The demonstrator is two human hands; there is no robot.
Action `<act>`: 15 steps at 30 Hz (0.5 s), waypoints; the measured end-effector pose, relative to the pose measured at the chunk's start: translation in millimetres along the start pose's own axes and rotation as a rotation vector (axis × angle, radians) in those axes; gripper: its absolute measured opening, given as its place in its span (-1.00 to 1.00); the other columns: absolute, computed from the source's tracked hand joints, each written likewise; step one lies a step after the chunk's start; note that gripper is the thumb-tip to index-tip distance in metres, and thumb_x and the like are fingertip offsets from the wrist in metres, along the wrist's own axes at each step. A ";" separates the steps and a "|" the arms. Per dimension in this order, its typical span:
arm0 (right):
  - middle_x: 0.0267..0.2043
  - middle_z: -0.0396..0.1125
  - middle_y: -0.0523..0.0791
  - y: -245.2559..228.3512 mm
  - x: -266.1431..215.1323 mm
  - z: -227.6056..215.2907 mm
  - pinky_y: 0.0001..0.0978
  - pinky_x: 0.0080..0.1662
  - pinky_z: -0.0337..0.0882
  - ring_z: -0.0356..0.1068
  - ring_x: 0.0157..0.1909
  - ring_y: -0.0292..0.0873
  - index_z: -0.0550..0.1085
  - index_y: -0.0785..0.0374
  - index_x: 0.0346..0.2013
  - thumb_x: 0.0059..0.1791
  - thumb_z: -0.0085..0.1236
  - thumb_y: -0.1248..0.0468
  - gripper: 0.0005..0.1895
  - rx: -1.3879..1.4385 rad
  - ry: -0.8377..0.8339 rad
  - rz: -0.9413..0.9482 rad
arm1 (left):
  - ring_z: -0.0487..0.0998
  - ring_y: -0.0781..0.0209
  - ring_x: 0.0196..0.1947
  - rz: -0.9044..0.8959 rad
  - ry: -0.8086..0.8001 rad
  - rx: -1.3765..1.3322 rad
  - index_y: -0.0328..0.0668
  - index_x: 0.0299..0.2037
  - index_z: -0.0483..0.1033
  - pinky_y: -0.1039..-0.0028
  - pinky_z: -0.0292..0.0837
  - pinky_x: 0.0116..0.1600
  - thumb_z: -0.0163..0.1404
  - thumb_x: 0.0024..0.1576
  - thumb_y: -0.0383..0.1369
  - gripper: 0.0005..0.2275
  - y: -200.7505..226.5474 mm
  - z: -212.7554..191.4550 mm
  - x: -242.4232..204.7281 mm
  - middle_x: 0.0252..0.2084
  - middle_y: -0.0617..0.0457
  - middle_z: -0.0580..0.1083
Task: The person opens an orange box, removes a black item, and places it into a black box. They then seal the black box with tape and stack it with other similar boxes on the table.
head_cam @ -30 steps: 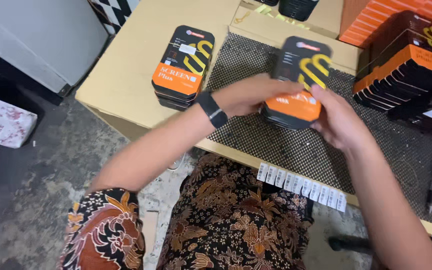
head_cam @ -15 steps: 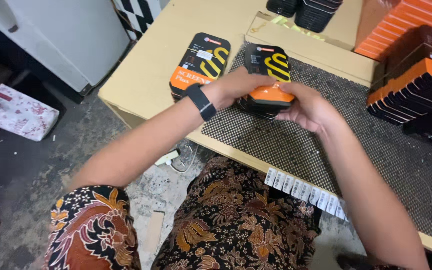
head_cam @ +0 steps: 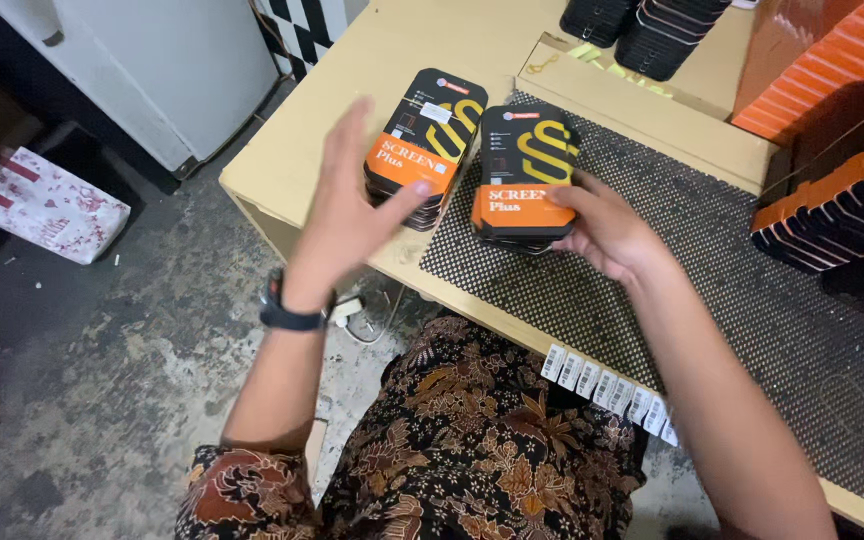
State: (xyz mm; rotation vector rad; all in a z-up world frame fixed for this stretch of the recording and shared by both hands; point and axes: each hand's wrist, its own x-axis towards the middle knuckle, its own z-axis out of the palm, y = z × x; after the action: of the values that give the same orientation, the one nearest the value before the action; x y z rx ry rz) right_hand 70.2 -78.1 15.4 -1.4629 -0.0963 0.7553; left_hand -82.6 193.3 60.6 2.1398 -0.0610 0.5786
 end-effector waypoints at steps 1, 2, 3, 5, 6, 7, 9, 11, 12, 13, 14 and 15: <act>0.08 0.38 0.12 1.3 0.9 8.1 -0.25 -0.23 0.61 0.52 -0.11 -0.02 0.08 0.36 0.38 0.02 0.10 0.21 -0.30 -0.038 0.029 -0.040 | 0.01 -0.33 0.51 -0.164 -0.044 -0.084 -0.18 0.50 -0.12 -0.17 -0.05 0.49 0.20 0.12 -0.14 -0.15 -11.2 -5.5 3.6 0.51 -0.37 -0.02; 0.13 0.30 0.19 2.7 1.9 16.5 -0.15 -0.14 0.64 0.53 -0.02 0.06 -0.05 0.41 0.47 0.03 0.12 0.16 -0.15 -0.075 0.057 -0.081 | -0.02 -0.50 0.49 -0.328 -0.088 -0.168 -0.21 0.54 -0.26 -0.24 -0.08 0.47 0.37 -0.02 -0.17 0.07 -22.6 -11.2 7.2 0.50 -0.49 -0.08; 0.13 0.30 0.19 2.8 4.8 21.1 -0.15 -0.14 0.64 0.53 -0.02 0.06 -0.05 0.41 0.47 0.03 0.12 0.16 -0.15 -0.075 0.055 -0.084 | -0.02 -0.50 0.49 -0.325 -0.086 -0.165 -0.21 0.54 -0.26 -0.24 -0.08 0.47 0.37 -0.02 -0.17 0.07 -54.6 0.2 8.9 0.50 -0.49 -0.08; 0.24 0.24 0.23 5.3 9.4 29.2 0.00 -0.03 0.58 0.46 0.12 0.14 -0.10 0.39 0.50 0.05 0.10 0.14 -0.13 -0.045 0.056 -0.086 | 0.22 -0.18 0.40 -0.142 -0.143 -0.613 -0.40 0.49 -0.23 0.14 0.30 0.38 0.34 -0.01 -0.51 -0.02 -119.0 24.2 12.1 0.40 -0.35 0.18; 0.24 0.24 0.23 -0.2 7.2 37.6 0.00 -0.03 0.58 0.46 0.12 0.14 -0.10 0.39 0.50 0.05 0.10 0.14 -0.13 -0.041 0.058 -0.086 | 0.22 -0.18 0.40 -0.143 -0.147 -0.611 -0.40 0.49 -0.23 0.14 0.30 0.38 0.34 -0.01 -0.51 -0.02 -117.9 22.4 13.4 0.40 -0.35 0.18; 0.26 0.22 0.23 -4.1 3.5 45.2 -0.04 -0.01 0.57 0.43 0.16 0.16 -0.08 0.42 0.48 0.03 0.11 0.14 -0.13 -0.088 0.052 -0.091 | 0.20 -0.10 0.42 -0.130 -0.135 -0.610 -0.39 0.49 -0.16 0.20 0.29 0.40 0.32 0.04 -0.49 -0.08 -116.8 22.3 12.9 0.42 -0.35 0.17; 0.28 0.19 0.24 -9.6 -1.3 55.7 -0.08 0.00 0.56 0.39 0.21 0.18 -0.05 0.45 0.47 0.02 0.12 0.14 -0.13 -0.135 0.048 -0.094 | 0.17 -0.03 0.43 -0.119 -0.124 -0.611 -0.38 0.49 -0.09 0.25 0.28 0.42 0.29 0.08 -0.47 -0.14 -112.9 21.2 12.1 0.44 -0.36 0.16; 0.32 0.13 0.25 -12.6 -4.6 62.2 -0.09 -0.01 0.56 0.32 0.25 0.24 0.00 0.44 0.44 -0.02 0.13 0.09 -0.12 -0.306 0.070 -0.073 | 0.17 -0.04 0.44 -0.132 -0.119 -0.599 -0.33 0.50 -0.07 0.24 0.23 0.45 0.22 0.11 -0.51 -0.20 -106.7 18.9 10.3 0.44 -0.39 0.17; 0.32 0.13 0.25 -17.1 -5.7 64.5 -0.09 -0.01 0.56 0.32 0.25 0.24 0.00 0.44 0.44 -0.02 0.13 0.09 -0.12 -0.307 0.071 -0.071 | 0.17 -0.04 0.44 -0.134 -0.120 -0.600 -0.33 0.50 -0.07 0.24 0.23 0.45 0.22 0.11 -0.51 -0.20 -102.9 18.9 11.0 0.44 -0.39 0.17; 0.33 0.01 0.29 -22.5 -5.4 67.4 -0.05 0.00 0.57 0.27 0.28 0.32 0.06 0.42 0.41 -0.05 0.16 0.04 -0.13 -0.406 0.115 -0.069 | 0.19 -0.08 0.44 -0.181 -0.103 -0.545 -0.28 0.50 -0.03 0.22 0.22 0.44 0.23 0.09 -0.49 -0.20 -99.3 17.9 12.2 0.43 -0.38 0.20; 0.35 -0.11 0.33 -27.9 -5.2 70.4 -0.01 0.01 0.58 0.21 0.31 0.40 0.13 0.41 0.37 -0.08 0.19 -0.01 -0.13 -0.505 0.160 -0.069 | 0.21 -0.13 0.45 -0.229 -0.087 -0.490 -0.22 0.50 0.02 0.20 0.20 0.43 0.23 0.06 -0.47 -0.20 -95.7 16.8 13.5 0.41 -0.38 0.23; 0.35 -0.11 0.33 -28.4 -4.3 68.0 -0.01 0.01 0.58 0.21 0.31 0.40 0.13 0.41 0.37 -0.08 0.19 -0.01 -0.13 -0.506 0.157 -0.066 | 0.21 -0.13 0.45 -0.232 -0.084 -0.489 -0.22 0.50 0.02 0.20 0.20 0.43 0.23 0.06 -0.47 -0.20 -96.3 19.0 14.1 0.41 -0.38 0.23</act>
State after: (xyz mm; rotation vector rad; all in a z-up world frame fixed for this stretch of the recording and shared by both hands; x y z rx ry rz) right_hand 44.6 -20.0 53.0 -1.9840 -0.2275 0.5812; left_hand -38.6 238.6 -15.8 1.6637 0.0010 0.2982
